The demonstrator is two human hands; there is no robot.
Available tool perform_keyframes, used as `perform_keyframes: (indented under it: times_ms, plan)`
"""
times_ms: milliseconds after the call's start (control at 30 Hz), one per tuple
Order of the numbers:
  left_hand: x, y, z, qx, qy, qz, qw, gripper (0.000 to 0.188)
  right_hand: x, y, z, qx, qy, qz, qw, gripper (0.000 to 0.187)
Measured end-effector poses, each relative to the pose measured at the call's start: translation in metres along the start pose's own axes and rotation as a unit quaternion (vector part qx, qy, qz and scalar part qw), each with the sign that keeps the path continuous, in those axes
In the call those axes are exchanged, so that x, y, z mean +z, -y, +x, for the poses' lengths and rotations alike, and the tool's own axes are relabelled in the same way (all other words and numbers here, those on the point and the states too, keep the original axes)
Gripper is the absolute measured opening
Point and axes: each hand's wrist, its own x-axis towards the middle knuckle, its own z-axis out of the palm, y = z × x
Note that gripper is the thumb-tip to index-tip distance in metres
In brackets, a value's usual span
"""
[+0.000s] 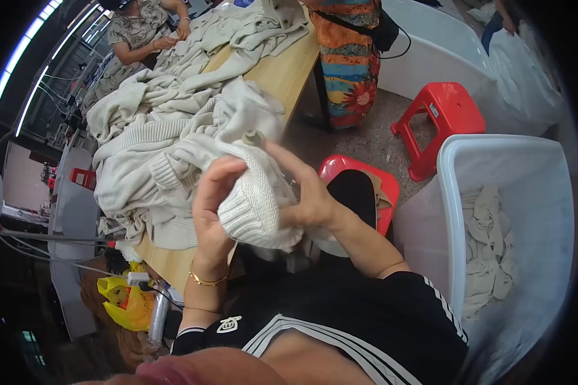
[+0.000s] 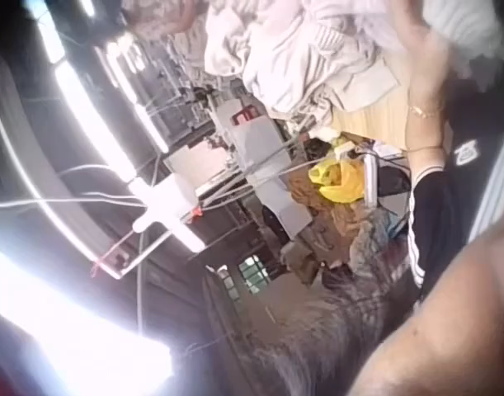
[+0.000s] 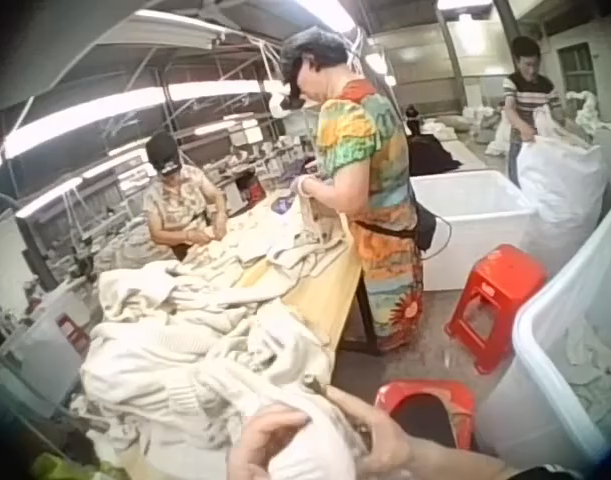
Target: Trimming excess threads from a white knitted sweater using small scissors.
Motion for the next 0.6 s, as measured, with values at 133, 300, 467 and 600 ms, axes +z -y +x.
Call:
perform_keyframes:
  times_ms: [133, 300, 467, 600]
  plan:
    - [0.005, 0.01, 0.008, -0.028, -0.047, -0.119, 0.991, 0.061, -0.019, 0.009, -0.009, -0.01, 0.055, -0.059, 0.997, 0.133]
    - [0.009, 0.009, 0.007, -0.13, 0.02, 0.008, 0.991, 0.111, -0.024, 0.033, -0.028, -0.04, 0.135, -0.028, 0.99, 0.094]
    - [0.004, 0.007, 0.017, -0.314, 0.206, -0.081, 0.923, 0.077, -0.029, 0.048, -0.036, -0.064, 0.133, -0.174, 0.974, 0.082]
    - [0.004, -0.001, 0.021, -0.379, 0.269, -0.108, 0.879, 0.034, -0.041, 0.059, -0.047, -0.097, 0.113, -0.175, 0.973, 0.061]
